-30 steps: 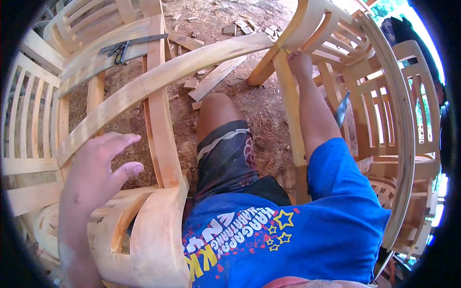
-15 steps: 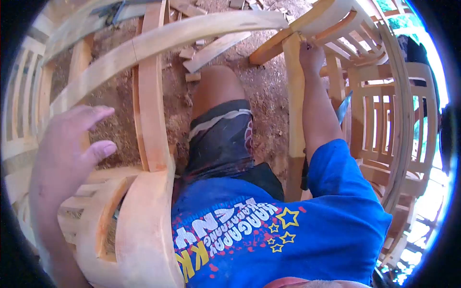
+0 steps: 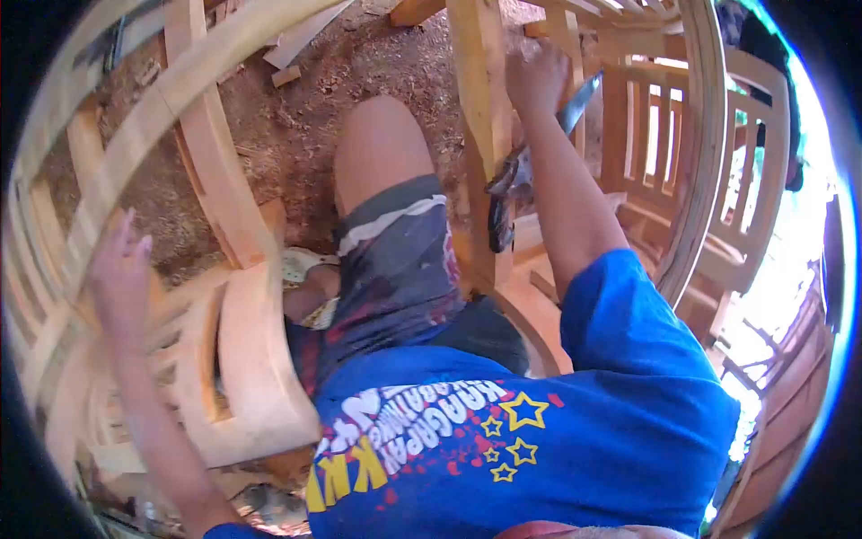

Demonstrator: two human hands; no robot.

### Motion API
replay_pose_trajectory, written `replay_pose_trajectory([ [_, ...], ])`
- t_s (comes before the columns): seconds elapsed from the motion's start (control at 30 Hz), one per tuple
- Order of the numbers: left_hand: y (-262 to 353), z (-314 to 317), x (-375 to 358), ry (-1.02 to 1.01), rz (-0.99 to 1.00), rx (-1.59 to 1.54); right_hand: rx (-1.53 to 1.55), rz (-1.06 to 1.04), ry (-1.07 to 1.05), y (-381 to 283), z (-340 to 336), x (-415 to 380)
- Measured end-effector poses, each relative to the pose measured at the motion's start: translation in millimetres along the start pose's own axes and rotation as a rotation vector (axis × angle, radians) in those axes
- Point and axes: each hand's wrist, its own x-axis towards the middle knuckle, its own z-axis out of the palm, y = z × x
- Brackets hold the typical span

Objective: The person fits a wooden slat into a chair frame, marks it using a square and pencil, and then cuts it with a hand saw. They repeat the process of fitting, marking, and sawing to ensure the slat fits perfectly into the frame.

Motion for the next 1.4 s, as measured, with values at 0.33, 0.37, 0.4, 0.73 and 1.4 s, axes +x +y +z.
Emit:
replay_pose_trajectory([
  [0.33,-22.8,53.9,-6.5,0.026,0.053,-0.022,0.127,0.580,-0.772,13.8,-140.4,-174.8],
  [0.37,-10.7,51.6,-3.0,-0.037,-0.026,-0.087,0.133,0.574,-0.772,13.2,-131.0,-196.4],
  [0.4,17.7,39.9,-24.2,-0.056,-0.082,-0.108,0.140,0.568,-0.773,14.0,-122.5,-219.6],
  [0.73,81.4,-12.4,59.0,-0.178,0.002,0.022,0.082,1.048,-0.838,-57.3,-145.6,-136.2],
  [1.4,35.2,44.4,140.0,-0.084,0.409,-0.058,0.596,1.199,-0.112,-216.9,-415.2,-147.0],
])
